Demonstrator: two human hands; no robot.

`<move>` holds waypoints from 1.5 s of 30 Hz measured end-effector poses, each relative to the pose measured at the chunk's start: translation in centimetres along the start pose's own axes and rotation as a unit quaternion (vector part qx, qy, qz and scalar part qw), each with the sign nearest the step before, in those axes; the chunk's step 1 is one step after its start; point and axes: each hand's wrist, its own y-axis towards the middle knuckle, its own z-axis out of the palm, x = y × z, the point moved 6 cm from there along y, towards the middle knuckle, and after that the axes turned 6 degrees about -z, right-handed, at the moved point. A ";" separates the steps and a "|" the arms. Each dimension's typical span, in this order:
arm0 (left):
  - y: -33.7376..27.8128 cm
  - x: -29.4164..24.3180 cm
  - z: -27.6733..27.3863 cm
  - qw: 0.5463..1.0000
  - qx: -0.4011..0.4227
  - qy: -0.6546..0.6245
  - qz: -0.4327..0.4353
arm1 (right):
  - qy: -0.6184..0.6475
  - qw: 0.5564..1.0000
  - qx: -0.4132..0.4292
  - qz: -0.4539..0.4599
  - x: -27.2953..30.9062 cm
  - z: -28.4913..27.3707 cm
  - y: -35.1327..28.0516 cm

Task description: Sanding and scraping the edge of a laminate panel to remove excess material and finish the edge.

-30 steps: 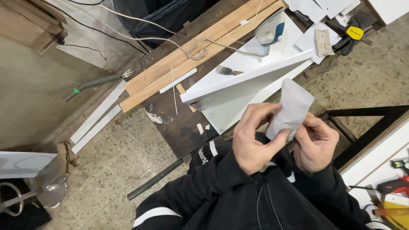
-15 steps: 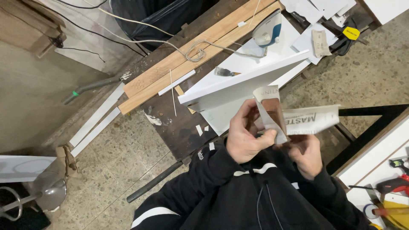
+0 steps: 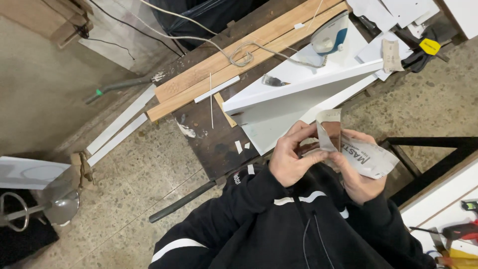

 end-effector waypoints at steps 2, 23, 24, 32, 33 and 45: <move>-0.7 -0.3 -1.2 0.996 -0.042 0.073 0.006 | -0.045 0.998 -0.006 -0.035 0.5 0.0 0.4; 3.5 -0.9 -17.9 0.966 -0.097 0.183 0.157 | -0.471 0.808 -0.006 -0.355 5.9 10.7 9.2; 3.6 -1.2 -17.9 0.959 -0.102 0.203 0.171 | -0.429 0.826 0.011 -0.365 7.0 13.3 8.4; 4.1 -1.6 -17.7 0.964 -0.097 0.169 0.180 | -0.577 0.732 -0.070 -0.354 1.9 1.3 13.5; 4.0 -1.4 -17.7 0.961 -0.103 0.182 0.183 | -0.585 0.725 -0.084 -0.354 1.9 0.9 13.5; 4.2 -1.8 -17.7 0.965 -0.111 0.137 0.194 | -0.525 0.773 -0.068 -0.349 4.6 4.6 12.6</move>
